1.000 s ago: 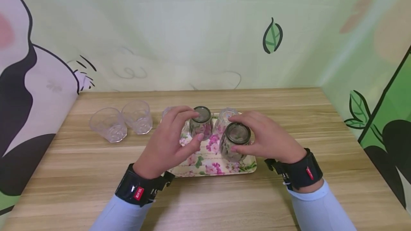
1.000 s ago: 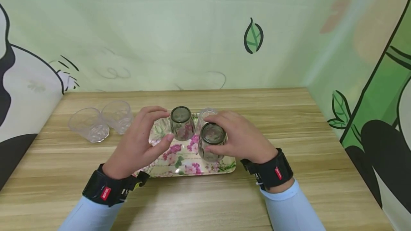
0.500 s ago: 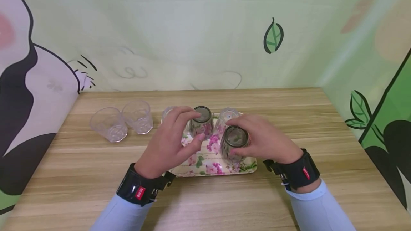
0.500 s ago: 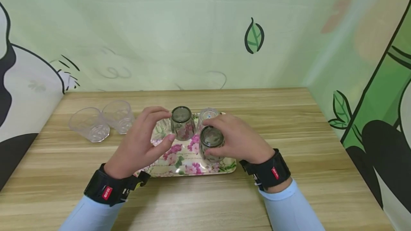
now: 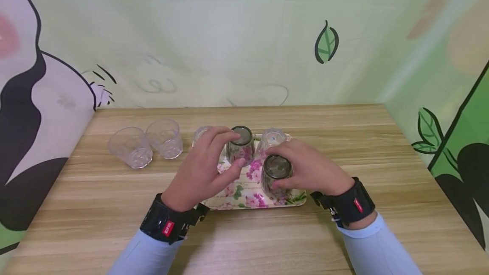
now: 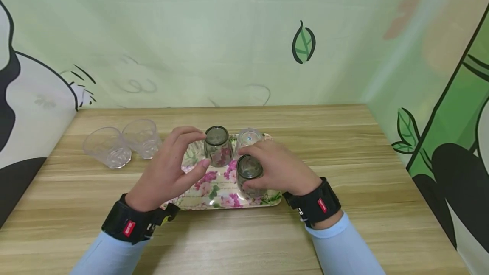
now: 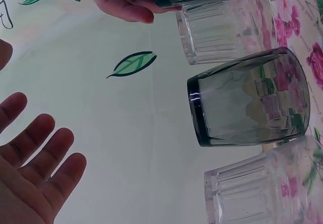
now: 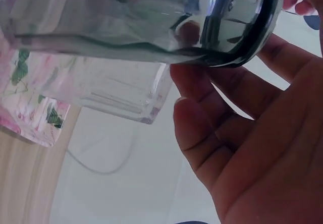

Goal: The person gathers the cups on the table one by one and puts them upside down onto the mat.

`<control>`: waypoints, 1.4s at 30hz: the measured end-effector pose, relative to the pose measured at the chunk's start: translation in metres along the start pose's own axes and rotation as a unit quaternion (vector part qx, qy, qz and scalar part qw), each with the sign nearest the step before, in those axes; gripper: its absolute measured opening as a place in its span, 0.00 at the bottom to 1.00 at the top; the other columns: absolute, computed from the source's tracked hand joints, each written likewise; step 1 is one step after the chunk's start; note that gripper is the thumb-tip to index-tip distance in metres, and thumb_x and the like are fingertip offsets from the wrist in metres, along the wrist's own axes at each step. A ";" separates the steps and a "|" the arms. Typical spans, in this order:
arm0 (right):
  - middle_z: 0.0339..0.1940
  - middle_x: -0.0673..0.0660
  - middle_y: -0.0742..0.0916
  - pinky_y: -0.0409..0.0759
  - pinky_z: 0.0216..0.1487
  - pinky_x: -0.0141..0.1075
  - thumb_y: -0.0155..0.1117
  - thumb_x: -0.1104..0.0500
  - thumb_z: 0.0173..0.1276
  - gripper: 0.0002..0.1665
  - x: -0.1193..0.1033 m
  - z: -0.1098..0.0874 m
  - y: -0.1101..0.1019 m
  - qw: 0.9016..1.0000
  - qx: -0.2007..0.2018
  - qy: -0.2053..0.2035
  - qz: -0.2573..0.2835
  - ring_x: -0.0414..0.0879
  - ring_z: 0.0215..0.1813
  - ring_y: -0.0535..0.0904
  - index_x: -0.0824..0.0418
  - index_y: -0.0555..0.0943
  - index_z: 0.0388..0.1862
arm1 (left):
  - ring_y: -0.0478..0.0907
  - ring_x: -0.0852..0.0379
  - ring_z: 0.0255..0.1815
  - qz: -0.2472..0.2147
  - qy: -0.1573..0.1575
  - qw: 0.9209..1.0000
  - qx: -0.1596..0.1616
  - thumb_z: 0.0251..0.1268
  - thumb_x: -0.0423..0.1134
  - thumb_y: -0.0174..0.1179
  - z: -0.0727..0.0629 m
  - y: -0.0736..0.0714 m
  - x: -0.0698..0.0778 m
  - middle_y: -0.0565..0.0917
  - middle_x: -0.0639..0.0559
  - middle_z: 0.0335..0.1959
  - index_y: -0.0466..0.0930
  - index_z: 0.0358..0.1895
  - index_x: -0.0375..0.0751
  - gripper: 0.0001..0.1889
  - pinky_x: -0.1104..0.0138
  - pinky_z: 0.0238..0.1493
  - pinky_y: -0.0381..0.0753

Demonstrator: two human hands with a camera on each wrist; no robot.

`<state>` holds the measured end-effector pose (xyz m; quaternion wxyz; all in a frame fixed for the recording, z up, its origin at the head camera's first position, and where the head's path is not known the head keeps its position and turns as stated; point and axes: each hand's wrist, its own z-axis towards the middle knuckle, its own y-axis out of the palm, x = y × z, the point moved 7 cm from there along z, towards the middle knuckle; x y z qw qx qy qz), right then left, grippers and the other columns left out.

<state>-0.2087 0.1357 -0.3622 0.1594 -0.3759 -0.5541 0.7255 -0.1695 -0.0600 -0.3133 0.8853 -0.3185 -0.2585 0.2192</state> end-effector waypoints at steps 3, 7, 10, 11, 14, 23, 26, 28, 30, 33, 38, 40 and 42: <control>0.60 0.50 0.84 0.77 0.64 0.44 0.82 0.41 0.50 0.45 0.000 0.001 0.002 1.000 -0.006 0.000 0.001 0.46 0.62 0.78 0.54 0.78 0.66 | 0.74 0.47 0.59 0.000 0.000 1.000 -0.002 0.72 0.53 0.53 0.000 0.001 -0.001 0.75 0.42 0.57 0.73 0.60 0.36 0.26 0.55 0.61 0.77; 0.61 0.51 0.84 0.77 0.64 0.45 0.82 0.41 0.50 0.46 0.001 0.002 0.004 1.000 -0.009 0.003 -0.001 0.47 0.62 0.77 0.55 0.78 0.66 | 0.74 0.47 0.59 0.001 -0.002 1.000 -0.006 0.71 0.52 0.55 0.000 0.001 -0.001 0.75 0.42 0.57 0.73 0.61 0.36 0.25 0.55 0.61 0.77; 0.61 0.51 0.84 0.77 0.65 0.45 0.82 0.42 0.50 0.45 0.001 0.002 0.005 1.000 -0.011 0.008 0.005 0.47 0.63 0.77 0.54 0.78 0.66 | 0.74 0.46 0.59 0.002 -0.002 1.000 -0.007 0.69 0.50 0.56 0.001 0.002 -0.001 0.75 0.42 0.57 0.73 0.61 0.37 0.25 0.54 0.61 0.77; 0.61 0.51 0.84 0.77 0.65 0.45 0.82 0.42 0.49 0.45 0.001 0.002 0.006 1.000 -0.013 0.008 0.008 0.47 0.63 0.77 0.54 0.78 0.66 | 0.74 0.46 0.59 0.004 -0.002 1.000 -0.007 0.69 0.50 0.57 0.001 0.002 -0.001 0.75 0.42 0.57 0.73 0.61 0.37 0.24 0.54 0.60 0.77; 0.62 0.51 0.84 0.77 0.65 0.44 0.83 0.42 0.49 0.46 0.001 0.003 0.007 1.000 -0.020 0.013 0.013 0.46 0.64 0.77 0.54 0.78 0.66 | 0.74 0.46 0.58 0.007 0.000 1.000 -0.007 0.67 0.48 0.58 0.001 0.003 -0.002 0.76 0.42 0.57 0.73 0.61 0.37 0.24 0.54 0.60 0.77; 0.62 0.53 0.83 0.77 0.65 0.46 0.83 0.45 0.50 0.46 0.001 0.001 0.007 0.999 -0.029 0.017 0.016 0.48 0.64 0.77 0.55 0.77 0.67 | 0.75 0.46 0.58 0.008 -0.004 1.000 -0.014 0.66 0.47 0.59 0.000 0.005 -0.003 0.76 0.42 0.57 0.74 0.61 0.38 0.24 0.53 0.60 0.77; 0.61 0.53 0.83 0.78 0.64 0.46 0.83 0.46 0.50 0.44 0.002 0.000 0.007 0.999 -0.031 0.017 0.017 0.49 0.63 0.77 0.55 0.78 0.66 | 0.75 0.46 0.58 0.009 -0.005 1.000 -0.016 0.66 0.47 0.59 0.001 0.005 -0.003 0.76 0.42 0.57 0.74 0.61 0.38 0.24 0.53 0.60 0.77; 0.61 0.53 0.83 0.78 0.64 0.46 0.83 0.46 0.51 0.44 0.001 0.000 0.007 0.999 -0.033 0.017 0.018 0.49 0.63 0.78 0.55 0.78 0.66 | 0.75 0.46 0.59 0.010 -0.007 1.000 -0.017 0.66 0.47 0.60 0.001 0.005 -0.002 0.76 0.42 0.57 0.74 0.60 0.38 0.24 0.53 0.61 0.77; 0.61 0.54 0.83 0.78 0.64 0.46 0.83 0.47 0.50 0.44 0.001 -0.001 0.006 0.999 -0.036 0.022 0.017 0.49 0.63 0.77 0.55 0.78 0.66 | 0.75 0.46 0.59 0.012 -0.008 1.000 -0.018 0.65 0.46 0.60 0.001 0.006 -0.002 0.76 0.42 0.57 0.74 0.60 0.38 0.24 0.52 0.61 0.77; 0.61 0.54 0.83 0.78 0.63 0.46 0.83 0.46 0.50 0.44 0.000 -0.001 0.007 0.999 -0.039 0.027 0.011 0.49 0.63 0.78 0.54 0.78 0.66 | 0.75 0.46 0.60 0.013 -0.010 1.000 -0.019 0.66 0.47 0.60 0.002 0.006 -0.002 0.76 0.41 0.58 0.74 0.60 0.38 0.24 0.52 0.61 0.77; 0.62 0.54 0.82 0.79 0.62 0.45 0.83 0.46 0.50 0.44 0.001 -0.002 0.009 0.999 -0.037 0.027 0.008 0.49 0.62 0.78 0.54 0.77 0.66 | 0.74 0.46 0.60 0.013 -0.012 1.000 -0.020 0.66 0.47 0.60 0.001 0.007 -0.002 0.76 0.42 0.58 0.74 0.60 0.38 0.24 0.52 0.61 0.76; 0.63 0.54 0.81 0.80 0.62 0.45 0.83 0.46 0.49 0.45 0.001 -0.002 0.008 0.999 -0.035 0.027 0.012 0.49 0.63 0.78 0.54 0.77 0.67 | 0.74 0.46 0.60 0.014 -0.013 1.000 -0.021 0.66 0.47 0.60 0.000 0.007 -0.003 0.76 0.42 0.58 0.75 0.60 0.38 0.23 0.52 0.61 0.76; 0.63 0.54 0.81 0.79 0.62 0.46 0.82 0.44 0.50 0.46 0.001 -0.002 0.007 0.999 -0.029 0.025 0.012 0.49 0.63 0.77 0.54 0.77 0.67 | 0.74 0.46 0.60 0.016 -0.014 1.000 -0.023 0.66 0.47 0.60 0.000 0.008 -0.003 0.76 0.42 0.58 0.75 0.60 0.39 0.23 0.52 0.61 0.76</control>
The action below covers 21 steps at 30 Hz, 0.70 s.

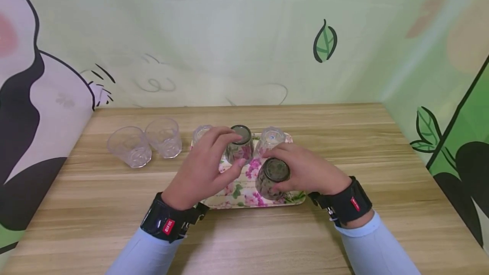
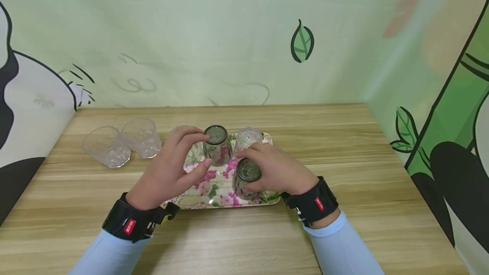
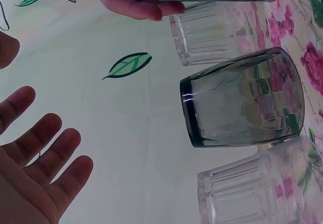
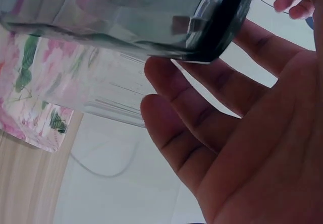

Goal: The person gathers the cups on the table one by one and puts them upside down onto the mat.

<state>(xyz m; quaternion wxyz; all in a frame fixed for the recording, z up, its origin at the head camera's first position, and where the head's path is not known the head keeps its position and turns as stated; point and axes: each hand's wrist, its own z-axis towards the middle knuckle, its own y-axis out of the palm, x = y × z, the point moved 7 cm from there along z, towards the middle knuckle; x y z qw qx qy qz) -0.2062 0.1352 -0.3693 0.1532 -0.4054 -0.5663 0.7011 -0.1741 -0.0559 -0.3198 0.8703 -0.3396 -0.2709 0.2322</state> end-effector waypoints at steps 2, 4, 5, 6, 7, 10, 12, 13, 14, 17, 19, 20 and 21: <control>0.64 0.54 0.81 0.79 0.63 0.46 0.80 0.43 0.53 0.44 -0.001 0.000 -0.002 1.000 0.011 -0.007 0.000 0.49 0.64 0.77 0.54 0.76 0.68 | 0.74 0.45 0.60 0.002 -0.001 1.000 -0.002 0.66 0.48 0.60 0.000 0.001 0.000 0.76 0.42 0.58 0.75 0.60 0.39 0.24 0.52 0.61 0.76; 0.64 0.53 0.80 0.77 0.65 0.46 0.77 0.42 0.57 0.42 -0.001 -0.001 -0.005 1.000 0.025 -0.018 -0.003 0.49 0.65 0.76 0.54 0.75 0.69 | 0.74 0.45 0.61 0.002 -0.003 1.000 -0.005 0.66 0.47 0.60 0.000 0.001 -0.001 0.75 0.42 0.59 0.74 0.61 0.40 0.24 0.52 0.61 0.76; 0.65 0.53 0.80 0.77 0.65 0.46 0.75 0.42 0.59 0.41 -0.002 -0.001 -0.006 0.999 0.034 -0.025 -0.007 0.49 0.66 0.75 0.54 0.75 0.69 | 0.73 0.45 0.61 0.004 -0.004 1.000 -0.007 0.66 0.48 0.60 0.000 0.001 -0.001 0.75 0.42 0.60 0.74 0.62 0.40 0.24 0.52 0.61 0.76; 0.64 0.53 0.80 0.77 0.66 0.46 0.74 0.42 0.60 0.40 -0.002 -0.001 -0.008 0.998 0.045 -0.033 -0.009 0.49 0.66 0.75 0.55 0.75 0.69 | 0.73 0.45 0.62 0.004 -0.006 1.000 -0.010 0.66 0.48 0.60 0.000 0.002 -0.001 0.75 0.41 0.60 0.74 0.62 0.40 0.25 0.51 0.61 0.76; 0.64 0.53 0.80 0.76 0.66 0.46 0.72 0.41 0.62 0.39 -0.003 -0.001 -0.010 0.998 0.055 -0.041 -0.013 0.49 0.66 0.75 0.55 0.75 0.69 | 0.73 0.45 0.62 0.004 -0.008 1.000 -0.012 0.66 0.48 0.60 0.000 0.002 -0.001 0.75 0.41 0.61 0.73 0.63 0.40 0.25 0.51 0.62 0.75; 0.62 0.53 0.81 0.76 0.66 0.46 0.71 0.40 0.63 0.38 -0.005 -0.003 -0.014 0.995 0.081 -0.061 -0.021 0.49 0.65 0.76 0.57 0.75 0.68 | 0.72 0.44 0.63 0.003 -0.014 1.000 -0.021 0.65 0.48 0.61 -0.001 0.004 -0.003 0.74 0.41 0.62 0.72 0.65 0.41 0.27 0.50 0.63 0.75; 0.61 0.53 0.82 0.77 0.65 0.47 0.70 0.41 0.63 0.38 -0.006 -0.003 -0.017 0.993 0.093 -0.070 -0.023 0.50 0.65 0.76 0.58 0.75 0.67 | 0.72 0.44 0.64 0.003 -0.019 0.999 -0.028 0.66 0.48 0.61 -0.001 0.005 -0.003 0.74 0.41 0.63 0.71 0.66 0.41 0.28 0.50 0.64 0.74; 0.61 0.53 0.82 0.76 0.65 0.47 0.70 0.40 0.64 0.38 -0.007 -0.004 -0.018 0.992 0.097 -0.073 -0.025 0.50 0.64 0.76 0.58 0.75 0.67 | 0.72 0.45 0.64 0.002 -0.021 0.999 -0.031 0.66 0.48 0.61 -0.001 0.005 -0.004 0.74 0.41 0.64 0.71 0.66 0.41 0.28 0.50 0.64 0.74; 0.61 0.54 0.82 0.76 0.66 0.48 0.70 0.40 0.64 0.38 -0.007 -0.004 -0.019 0.992 0.100 -0.073 -0.026 0.51 0.65 0.76 0.58 0.75 0.67 | 0.72 0.45 0.64 0.002 -0.022 0.999 -0.032 0.66 0.49 0.61 -0.001 0.005 -0.004 0.74 0.41 0.64 0.70 0.67 0.41 0.29 0.50 0.64 0.75; 0.63 0.56 0.81 0.75 0.67 0.49 0.70 0.40 0.64 0.39 -0.008 -0.004 -0.021 0.991 0.109 -0.071 -0.028 0.53 0.66 0.75 0.58 0.74 0.68 | 0.73 0.45 0.64 0.003 -0.024 0.999 -0.035 0.66 0.50 0.61 -0.001 0.006 -0.004 0.73 0.40 0.65 0.69 0.69 0.41 0.30 0.50 0.64 0.75; 0.64 0.57 0.79 0.74 0.68 0.51 0.70 0.39 0.63 0.41 -0.008 -0.005 -0.022 0.991 0.116 -0.066 -0.029 0.54 0.67 0.74 0.58 0.73 0.69 | 0.73 0.45 0.65 0.005 -0.026 0.999 -0.036 0.66 0.50 0.61 -0.001 0.006 -0.005 0.73 0.40 0.65 0.68 0.70 0.41 0.32 0.50 0.64 0.75; 0.65 0.58 0.79 0.73 0.68 0.51 0.70 0.39 0.63 0.42 -0.008 -0.005 -0.022 0.990 0.119 -0.065 -0.029 0.54 0.68 0.73 0.58 0.72 0.70 | 0.73 0.44 0.65 0.006 -0.027 0.999 -0.037 0.66 0.51 0.61 0.000 0.006 -0.005 0.73 0.40 0.65 0.68 0.70 0.41 0.32 0.50 0.65 0.75; 0.66 0.59 0.78 0.73 0.69 0.52 0.70 0.39 0.63 0.43 -0.008 -0.006 -0.023 0.990 0.123 -0.063 -0.029 0.55 0.69 0.72 0.58 0.72 0.70 | 0.73 0.44 0.65 0.007 -0.028 0.999 -0.038 0.67 0.51 0.61 0.000 0.006 -0.005 0.73 0.40 0.66 0.68 0.71 0.41 0.32 0.50 0.65 0.75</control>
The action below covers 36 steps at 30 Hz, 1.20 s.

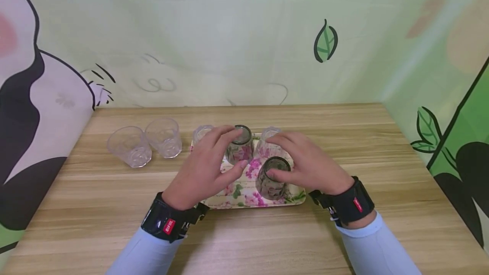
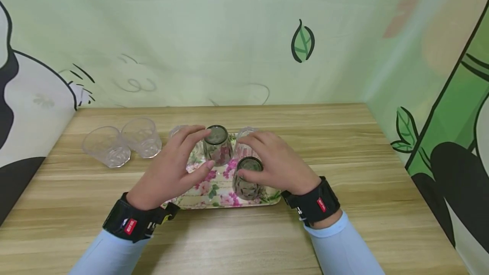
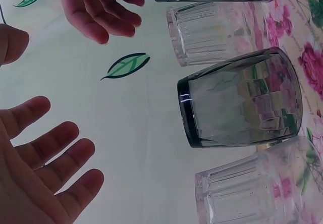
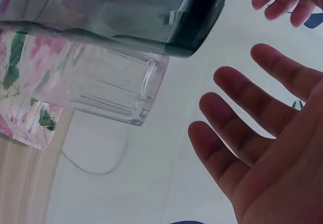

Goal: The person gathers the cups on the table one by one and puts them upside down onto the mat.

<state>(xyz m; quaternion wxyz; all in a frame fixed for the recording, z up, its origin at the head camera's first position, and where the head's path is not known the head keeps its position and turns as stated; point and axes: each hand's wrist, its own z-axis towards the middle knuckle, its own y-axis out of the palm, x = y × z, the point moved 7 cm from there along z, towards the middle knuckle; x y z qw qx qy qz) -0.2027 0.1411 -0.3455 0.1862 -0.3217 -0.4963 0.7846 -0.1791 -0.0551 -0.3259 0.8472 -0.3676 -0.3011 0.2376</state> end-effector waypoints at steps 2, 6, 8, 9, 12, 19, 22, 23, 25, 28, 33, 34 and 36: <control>0.68 0.60 0.76 0.72 0.69 0.52 0.70 0.38 0.63 0.44 0.000 -0.001 -0.001 1.000 0.005 0.003 0.000 0.55 0.70 0.71 0.58 0.70 0.72 | 0.73 0.44 0.65 0.002 -0.003 1.000 -0.002 0.67 0.52 0.61 0.000 0.000 -0.001 0.73 0.40 0.66 0.67 0.72 0.42 0.33 0.49 0.65 0.75; 0.72 0.61 0.73 0.71 0.71 0.53 0.70 0.38 0.63 0.47 0.000 -0.002 -0.002 1.000 0.008 0.008 0.002 0.56 0.74 0.67 0.57 0.67 0.74 | 0.73 0.45 0.65 0.005 -0.007 1.000 -0.003 0.67 0.52 0.59 0.000 0.001 -0.002 0.73 0.41 0.66 0.67 0.72 0.42 0.33 0.50 0.65 0.75; 0.73 0.60 0.71 0.69 0.72 0.53 0.70 0.38 0.63 0.48 0.000 -0.002 -0.003 1.000 0.009 0.011 0.003 0.56 0.75 0.65 0.58 0.65 0.76 | 0.73 0.45 0.65 0.006 -0.008 1.000 -0.004 0.67 0.52 0.59 0.000 0.001 -0.003 0.73 0.41 0.66 0.67 0.72 0.42 0.33 0.50 0.65 0.75; 0.73 0.60 0.71 0.69 0.72 0.54 0.69 0.37 0.63 0.49 0.001 -0.002 -0.003 1.000 0.010 0.012 0.004 0.56 0.75 0.64 0.58 0.65 0.76 | 0.73 0.45 0.65 0.007 -0.008 1.000 -0.003 0.67 0.52 0.59 0.000 0.002 -0.003 0.73 0.41 0.66 0.67 0.72 0.42 0.33 0.50 0.65 0.75; 0.74 0.61 0.70 0.68 0.73 0.54 0.70 0.37 0.63 0.50 0.001 -0.002 -0.005 1.000 0.016 0.008 0.003 0.56 0.76 0.64 0.59 0.63 0.77 | 0.73 0.45 0.65 0.008 -0.009 1.000 -0.004 0.67 0.53 0.59 0.001 0.002 -0.004 0.73 0.41 0.66 0.67 0.72 0.41 0.33 0.50 0.65 0.75; 0.76 0.65 0.67 0.68 0.72 0.56 0.72 0.40 0.61 0.54 0.001 -0.001 -0.009 1.000 0.029 -0.008 0.001 0.59 0.76 0.63 0.61 0.59 0.78 | 0.72 0.45 0.67 0.010 -0.017 1.000 -0.017 0.67 0.54 0.59 0.000 0.005 -0.006 0.72 0.41 0.68 0.66 0.72 0.41 0.34 0.50 0.67 0.74; 0.77 0.65 0.65 0.68 0.72 0.57 0.72 0.40 0.61 0.56 0.001 -0.001 -0.009 1.000 0.027 -0.008 -0.001 0.60 0.77 0.61 0.60 0.57 0.79 | 0.72 0.44 0.66 0.010 -0.024 0.999 -0.028 0.67 0.55 0.59 -0.001 0.007 -0.008 0.72 0.40 0.68 0.65 0.73 0.42 0.36 0.49 0.66 0.73; 0.77 0.65 0.65 0.68 0.72 0.57 0.72 0.40 0.61 0.56 0.001 -0.001 -0.009 1.000 0.027 -0.008 -0.001 0.60 0.77 0.62 0.60 0.57 0.80 | 0.72 0.44 0.66 0.010 -0.026 0.999 -0.033 0.66 0.56 0.59 -0.001 0.008 -0.008 0.72 0.40 0.68 0.65 0.74 0.42 0.36 0.49 0.66 0.74; 0.77 0.65 0.65 0.68 0.72 0.57 0.72 0.40 0.61 0.56 0.001 -0.001 -0.009 1.000 0.025 -0.008 -0.001 0.59 0.77 0.62 0.60 0.57 0.80 | 0.72 0.43 0.66 0.010 -0.031 0.999 -0.041 0.66 0.57 0.60 -0.001 0.010 -0.009 0.71 0.40 0.69 0.64 0.74 0.42 0.38 0.49 0.66 0.74; 0.76 0.65 0.66 0.67 0.72 0.57 0.72 0.39 0.62 0.55 0.001 -0.001 -0.007 1.000 0.017 -0.003 0.001 0.59 0.77 0.61 0.60 0.58 0.80 | 0.73 0.43 0.65 0.011 -0.039 0.998 -0.051 0.65 0.57 0.60 -0.002 0.012 -0.011 0.70 0.40 0.69 0.63 0.75 0.43 0.38 0.48 0.65 0.74; 0.78 0.63 0.65 0.66 0.73 0.58 0.70 0.38 0.63 0.55 0.002 -0.002 -0.004 1.000 0.001 0.017 0.005 0.59 0.78 0.59 0.58 0.57 0.80 | 0.72 0.42 0.66 0.014 -0.049 0.997 -0.060 0.65 0.58 0.61 -0.003 0.013 -0.011 0.69 0.40 0.70 0.62 0.75 0.45 0.39 0.47 0.66 0.74; 0.78 0.62 0.65 0.66 0.73 0.58 0.70 0.37 0.63 0.55 0.002 -0.002 -0.004 1.000 0.000 0.019 0.005 0.59 0.79 0.59 0.57 0.58 0.80 | 0.71 0.41 0.67 0.015 -0.048 0.997 -0.061 0.65 0.57 0.61 -0.003 0.013 -0.011 0.69 0.39 0.70 0.62 0.75 0.45 0.39 0.46 0.66 0.73; 0.78 0.62 0.65 0.66 0.73 0.58 0.69 0.37 0.63 0.54 0.003 -0.002 -0.003 1.000 -0.002 0.022 0.005 0.59 0.79 0.59 0.57 0.58 0.80 | 0.71 0.41 0.67 0.017 -0.047 0.997 -0.061 0.65 0.57 0.62 -0.003 0.012 -0.012 0.69 0.38 0.70 0.62 0.75 0.46 0.39 0.46 0.66 0.73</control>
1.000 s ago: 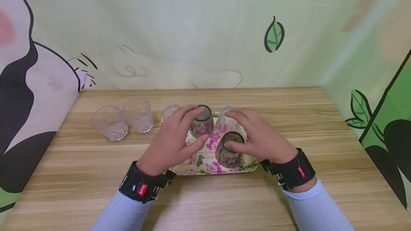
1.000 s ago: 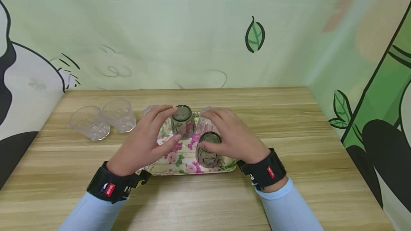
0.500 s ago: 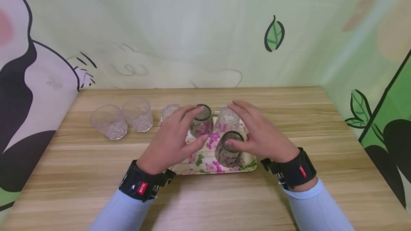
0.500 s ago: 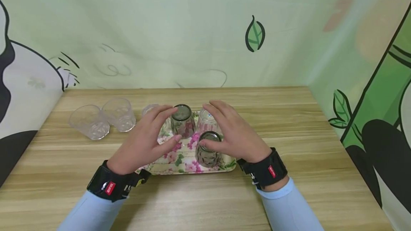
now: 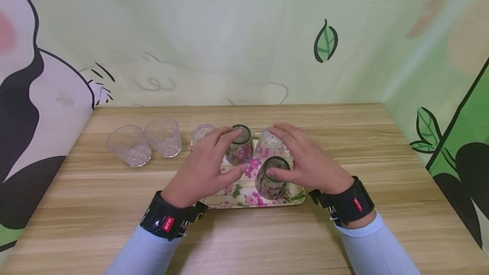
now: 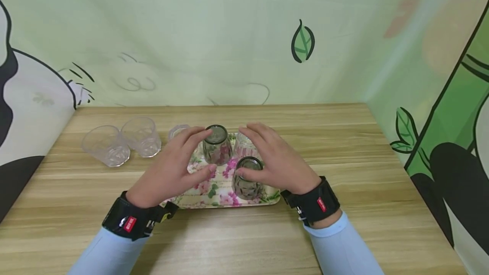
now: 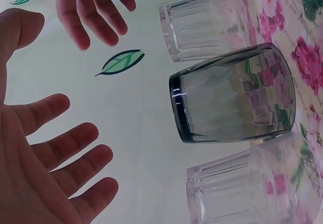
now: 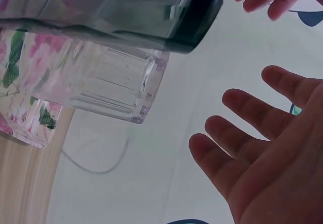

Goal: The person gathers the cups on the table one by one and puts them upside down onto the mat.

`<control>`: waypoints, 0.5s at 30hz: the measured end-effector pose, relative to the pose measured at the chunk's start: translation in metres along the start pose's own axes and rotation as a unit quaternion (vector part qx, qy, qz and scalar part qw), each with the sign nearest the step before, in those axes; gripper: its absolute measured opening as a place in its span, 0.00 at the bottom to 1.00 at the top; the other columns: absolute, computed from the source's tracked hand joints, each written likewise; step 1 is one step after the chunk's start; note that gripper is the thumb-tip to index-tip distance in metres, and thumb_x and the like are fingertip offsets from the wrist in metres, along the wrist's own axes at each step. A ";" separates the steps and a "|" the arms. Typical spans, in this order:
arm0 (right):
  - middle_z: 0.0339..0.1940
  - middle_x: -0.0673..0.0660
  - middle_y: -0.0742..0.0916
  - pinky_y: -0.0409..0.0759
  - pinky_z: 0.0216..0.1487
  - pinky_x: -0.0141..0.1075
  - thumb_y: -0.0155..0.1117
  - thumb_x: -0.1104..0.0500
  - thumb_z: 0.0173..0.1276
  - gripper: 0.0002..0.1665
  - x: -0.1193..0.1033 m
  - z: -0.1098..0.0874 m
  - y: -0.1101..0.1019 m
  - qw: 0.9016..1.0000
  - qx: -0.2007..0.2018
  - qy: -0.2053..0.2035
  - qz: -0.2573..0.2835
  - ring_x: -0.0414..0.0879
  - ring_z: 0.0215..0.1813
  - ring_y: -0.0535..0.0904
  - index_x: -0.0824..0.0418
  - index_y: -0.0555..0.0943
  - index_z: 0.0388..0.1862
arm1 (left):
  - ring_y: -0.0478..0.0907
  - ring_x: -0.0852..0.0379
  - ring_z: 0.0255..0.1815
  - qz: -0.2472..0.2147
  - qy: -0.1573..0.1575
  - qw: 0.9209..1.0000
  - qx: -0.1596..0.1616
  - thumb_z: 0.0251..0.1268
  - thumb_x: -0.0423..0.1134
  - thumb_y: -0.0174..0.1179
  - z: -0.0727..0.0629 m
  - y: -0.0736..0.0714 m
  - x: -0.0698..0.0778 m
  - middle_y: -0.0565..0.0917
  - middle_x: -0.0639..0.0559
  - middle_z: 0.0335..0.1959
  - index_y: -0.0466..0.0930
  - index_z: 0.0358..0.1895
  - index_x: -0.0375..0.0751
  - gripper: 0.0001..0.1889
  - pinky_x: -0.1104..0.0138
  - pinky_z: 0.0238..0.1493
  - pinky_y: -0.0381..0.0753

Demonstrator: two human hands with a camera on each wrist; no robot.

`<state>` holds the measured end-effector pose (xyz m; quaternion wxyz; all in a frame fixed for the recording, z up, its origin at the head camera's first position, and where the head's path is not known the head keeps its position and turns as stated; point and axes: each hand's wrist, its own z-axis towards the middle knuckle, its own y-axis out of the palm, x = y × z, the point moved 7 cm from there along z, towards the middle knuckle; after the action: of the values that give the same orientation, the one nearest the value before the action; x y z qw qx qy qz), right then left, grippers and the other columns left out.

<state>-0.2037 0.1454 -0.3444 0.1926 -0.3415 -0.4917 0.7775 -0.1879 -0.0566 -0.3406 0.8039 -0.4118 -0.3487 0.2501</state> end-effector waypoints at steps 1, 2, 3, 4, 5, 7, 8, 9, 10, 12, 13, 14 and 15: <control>0.78 0.61 0.66 0.66 0.73 0.58 0.69 0.36 0.63 0.54 0.000 0.000 0.000 1.000 0.000 0.001 0.000 0.59 0.79 0.59 0.57 0.58 0.80 | 0.71 0.41 0.68 0.001 0.001 1.000 0.001 0.65 0.57 0.62 0.000 0.000 0.000 0.69 0.38 0.70 0.62 0.75 0.46 0.39 0.46 0.67 0.72; 0.78 0.61 0.66 0.66 0.73 0.58 0.69 0.36 0.63 0.54 0.001 0.000 0.001 1.000 -0.001 0.002 0.000 0.59 0.79 0.59 0.56 0.58 0.80 | 0.71 0.41 0.68 0.002 0.003 1.000 0.002 0.65 0.57 0.62 0.000 0.000 -0.001 0.69 0.38 0.70 0.62 0.75 0.46 0.39 0.46 0.67 0.72; 0.78 0.61 0.66 0.66 0.73 0.58 0.69 0.36 0.63 0.53 0.001 0.000 0.001 1.000 -0.002 0.003 -0.001 0.59 0.78 0.59 0.56 0.59 0.80 | 0.70 0.41 0.68 0.003 0.004 1.000 0.003 0.65 0.57 0.62 0.000 -0.001 -0.001 0.69 0.37 0.70 0.62 0.75 0.46 0.39 0.46 0.67 0.72; 0.78 0.61 0.66 0.66 0.73 0.58 0.68 0.36 0.63 0.53 0.001 0.000 0.001 1.000 -0.003 0.004 -0.003 0.59 0.79 0.59 0.56 0.59 0.79 | 0.70 0.40 0.68 0.004 0.006 1.000 0.005 0.65 0.57 0.62 0.000 -0.001 -0.001 0.69 0.37 0.70 0.62 0.75 0.46 0.38 0.46 0.67 0.72; 0.77 0.61 0.66 0.66 0.73 0.58 0.68 0.35 0.63 0.53 0.002 0.000 0.001 1.000 -0.004 0.005 -0.002 0.59 0.79 0.59 0.56 0.59 0.79 | 0.70 0.41 0.68 0.005 0.006 1.000 0.006 0.65 0.57 0.61 0.000 -0.001 -0.001 0.69 0.37 0.70 0.63 0.75 0.45 0.38 0.46 0.67 0.72; 0.77 0.61 0.66 0.66 0.73 0.58 0.68 0.35 0.63 0.53 0.002 0.000 0.001 1.000 -0.004 0.005 -0.003 0.59 0.79 0.59 0.57 0.59 0.79 | 0.71 0.41 0.68 0.005 0.007 1.000 0.008 0.65 0.57 0.61 0.000 -0.001 0.000 0.70 0.37 0.70 0.63 0.75 0.45 0.38 0.45 0.66 0.72; 0.77 0.61 0.66 0.66 0.73 0.58 0.68 0.36 0.63 0.53 0.002 0.000 0.001 1.000 -0.004 0.006 -0.003 0.58 0.79 0.59 0.57 0.59 0.79 | 0.71 0.41 0.67 0.004 0.008 1.000 0.009 0.65 0.57 0.62 0.000 -0.001 0.000 0.70 0.37 0.70 0.63 0.74 0.45 0.38 0.45 0.66 0.73; 0.77 0.61 0.67 0.66 0.73 0.58 0.69 0.36 0.63 0.53 0.001 0.000 0.001 1.000 -0.004 0.005 -0.002 0.59 0.79 0.59 0.57 0.59 0.79 | 0.71 0.41 0.67 0.002 0.007 1.000 0.010 0.65 0.56 0.62 0.000 -0.001 0.000 0.70 0.37 0.69 0.64 0.74 0.45 0.38 0.45 0.66 0.73; 0.77 0.61 0.67 0.66 0.73 0.58 0.69 0.36 0.63 0.53 0.001 0.001 0.000 1.000 -0.003 0.005 -0.001 0.59 0.79 0.59 0.57 0.59 0.79 | 0.72 0.41 0.67 0.000 0.007 1.000 0.010 0.64 0.56 0.62 0.000 -0.001 0.000 0.70 0.38 0.69 0.64 0.74 0.44 0.38 0.46 0.66 0.73; 0.77 0.60 0.67 0.65 0.74 0.58 0.69 0.37 0.63 0.53 0.001 0.000 0.001 1.000 -0.003 0.004 0.000 0.59 0.79 0.59 0.57 0.59 0.79 | 0.72 0.41 0.66 -0.001 0.009 1.000 0.010 0.64 0.56 0.62 0.001 0.000 0.001 0.71 0.38 0.68 0.65 0.73 0.44 0.37 0.47 0.66 0.73; 0.77 0.60 0.67 0.65 0.74 0.58 0.69 0.37 0.63 0.53 0.001 0.000 0.001 1.000 -0.005 0.005 0.001 0.59 0.79 0.59 0.57 0.59 0.79 | 0.72 0.41 0.66 -0.003 0.009 1.000 0.011 0.64 0.56 0.63 0.001 0.000 0.001 0.71 0.39 0.68 0.66 0.73 0.43 0.37 0.47 0.66 0.74; 0.77 0.60 0.67 0.65 0.74 0.57 0.69 0.37 0.64 0.53 0.001 0.000 0.002 1.000 -0.006 0.006 0.002 0.59 0.79 0.59 0.56 0.59 0.79 | 0.72 0.41 0.66 -0.004 0.009 1.000 0.011 0.65 0.56 0.62 0.001 0.001 0.001 0.71 0.38 0.68 0.66 0.73 0.43 0.37 0.47 0.66 0.74; 0.77 0.60 0.67 0.65 0.74 0.57 0.69 0.37 0.64 0.53 0.002 0.000 0.002 1.000 -0.007 0.007 0.003 0.59 0.79 0.59 0.56 0.59 0.80 | 0.72 0.41 0.66 -0.002 0.009 1.000 0.013 0.65 0.56 0.62 0.002 0.001 0.001 0.71 0.38 0.68 0.66 0.72 0.43 0.36 0.47 0.66 0.74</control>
<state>-0.2045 0.1459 -0.3469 0.1915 -0.3493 -0.4950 0.7722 -0.1883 -0.0545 -0.3402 0.8130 -0.4029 -0.3389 0.2487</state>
